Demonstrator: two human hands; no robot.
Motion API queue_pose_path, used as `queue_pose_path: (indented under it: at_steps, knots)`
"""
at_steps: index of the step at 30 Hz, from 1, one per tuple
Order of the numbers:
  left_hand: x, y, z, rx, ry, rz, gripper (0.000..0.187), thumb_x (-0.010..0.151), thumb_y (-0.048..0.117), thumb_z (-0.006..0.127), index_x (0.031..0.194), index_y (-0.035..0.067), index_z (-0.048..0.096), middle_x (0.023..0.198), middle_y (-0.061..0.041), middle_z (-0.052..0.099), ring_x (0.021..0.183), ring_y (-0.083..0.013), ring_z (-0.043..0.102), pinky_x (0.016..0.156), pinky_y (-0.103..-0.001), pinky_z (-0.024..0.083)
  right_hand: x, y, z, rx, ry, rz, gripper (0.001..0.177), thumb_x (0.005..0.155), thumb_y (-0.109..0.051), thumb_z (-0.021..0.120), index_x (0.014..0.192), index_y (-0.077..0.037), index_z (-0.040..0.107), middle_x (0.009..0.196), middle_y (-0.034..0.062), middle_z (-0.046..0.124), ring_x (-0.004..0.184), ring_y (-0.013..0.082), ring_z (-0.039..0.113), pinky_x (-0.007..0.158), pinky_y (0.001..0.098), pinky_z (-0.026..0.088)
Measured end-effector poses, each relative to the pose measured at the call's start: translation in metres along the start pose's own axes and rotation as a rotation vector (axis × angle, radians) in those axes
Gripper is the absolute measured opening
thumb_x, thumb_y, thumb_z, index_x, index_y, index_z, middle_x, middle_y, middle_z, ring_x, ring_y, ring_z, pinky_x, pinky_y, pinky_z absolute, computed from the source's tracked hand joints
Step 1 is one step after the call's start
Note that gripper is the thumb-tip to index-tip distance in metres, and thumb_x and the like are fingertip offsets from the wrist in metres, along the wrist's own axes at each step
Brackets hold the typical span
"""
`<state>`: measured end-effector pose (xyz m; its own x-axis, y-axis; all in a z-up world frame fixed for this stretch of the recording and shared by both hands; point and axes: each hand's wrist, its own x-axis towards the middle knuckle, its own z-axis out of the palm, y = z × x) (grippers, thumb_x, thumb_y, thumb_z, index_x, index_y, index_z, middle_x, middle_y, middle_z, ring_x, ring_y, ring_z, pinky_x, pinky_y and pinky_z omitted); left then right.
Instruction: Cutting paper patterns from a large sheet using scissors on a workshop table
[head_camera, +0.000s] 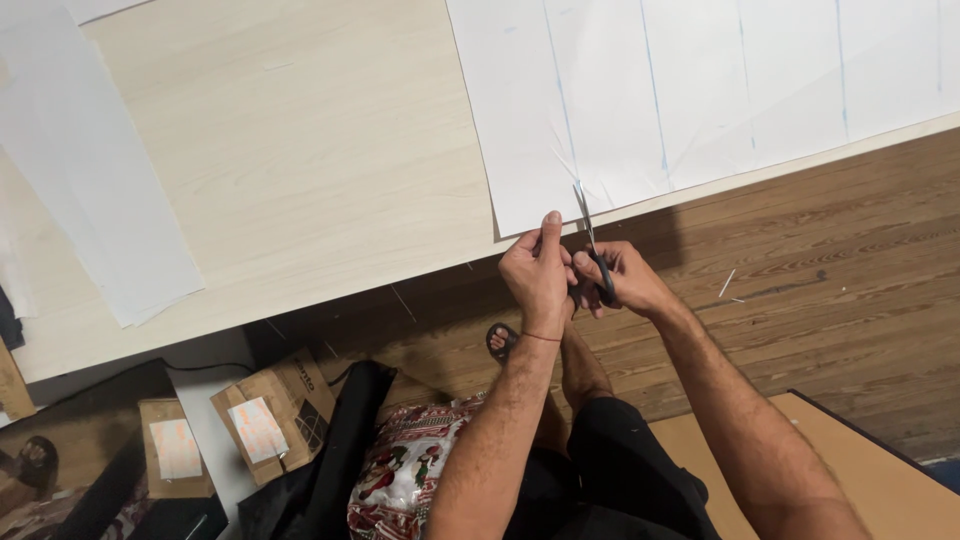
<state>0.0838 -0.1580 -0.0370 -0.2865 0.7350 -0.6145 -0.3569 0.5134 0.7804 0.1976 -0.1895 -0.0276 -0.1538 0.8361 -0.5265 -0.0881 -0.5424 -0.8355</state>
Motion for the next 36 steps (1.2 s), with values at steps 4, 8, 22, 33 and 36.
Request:
queue_pose_path:
  at_steps: [4,8,22,33,36]
  knots:
    - [-0.001,-0.001,0.001,0.012,0.009,-0.007,0.030,0.090,0.024,0.081,0.080,-0.003,0.074,0.046,-0.013,0.054,0.026,-0.0168,0.048,0.027,-0.026,0.038,-0.004,-0.005,-0.001,0.033,0.003,0.035,0.040,0.103,-0.028,0.064,0.074,-0.001,0.060,0.048,0.0247,0.063,0.033,0.0256,0.063,0.025,0.0222,0.038]
    - [0.000,0.003,-0.001,0.042,0.007,-0.013,0.030,0.089,0.024,0.081,0.081,-0.004,0.074,0.046,-0.013,0.054,0.027,-0.0160,0.048,0.028,-0.026,0.038,-0.002,0.003,-0.002,0.065,-0.006,0.045,0.040,0.102,-0.028,0.066,0.074,0.000,0.060,0.047,0.0255,0.062,0.031,0.0264,0.062,0.023,0.0224,0.037]
    - [0.096,0.137,-0.058,1.232,-0.397,1.197,0.095,0.089,0.072,0.069,0.160,0.018,0.036,0.154,-0.019,0.046,0.141,-0.0368,0.047,0.116,-0.048,0.038,-0.008,-0.006,-0.005,0.124,-0.012,0.085,0.050,0.104,-0.044,0.058,0.082,0.000,0.060,0.050,0.0253,0.063,0.032,0.0254,0.062,0.023,0.0227,0.037]
    - [0.115,0.178,-0.049,1.685,-0.758,1.026,0.127,0.072,0.095,0.055,0.165,0.021,0.012,0.172,-0.007,0.006,0.158,-0.0280,-0.002,0.126,-0.050,-0.009,0.001,-0.022,-0.008,0.066,-0.097,0.158,0.056,0.098,-0.054,0.055,0.079,-0.002,0.060,0.053,0.0158,0.066,0.034,0.0182,0.057,0.028,0.0224,0.026]
    - [0.117,0.177,-0.050,1.687,-0.757,1.042,0.127,0.072,0.097,0.053,0.165,0.021,0.013,0.172,-0.006,0.007,0.158,-0.0279,-0.001,0.127,-0.051,-0.007,0.003,-0.028,-0.004,0.059,-0.084,0.168,0.055,0.097,-0.054,0.057,0.078,-0.003,0.060,0.054,0.0153,0.066,0.034,0.0178,0.057,0.029,0.0222,0.025]
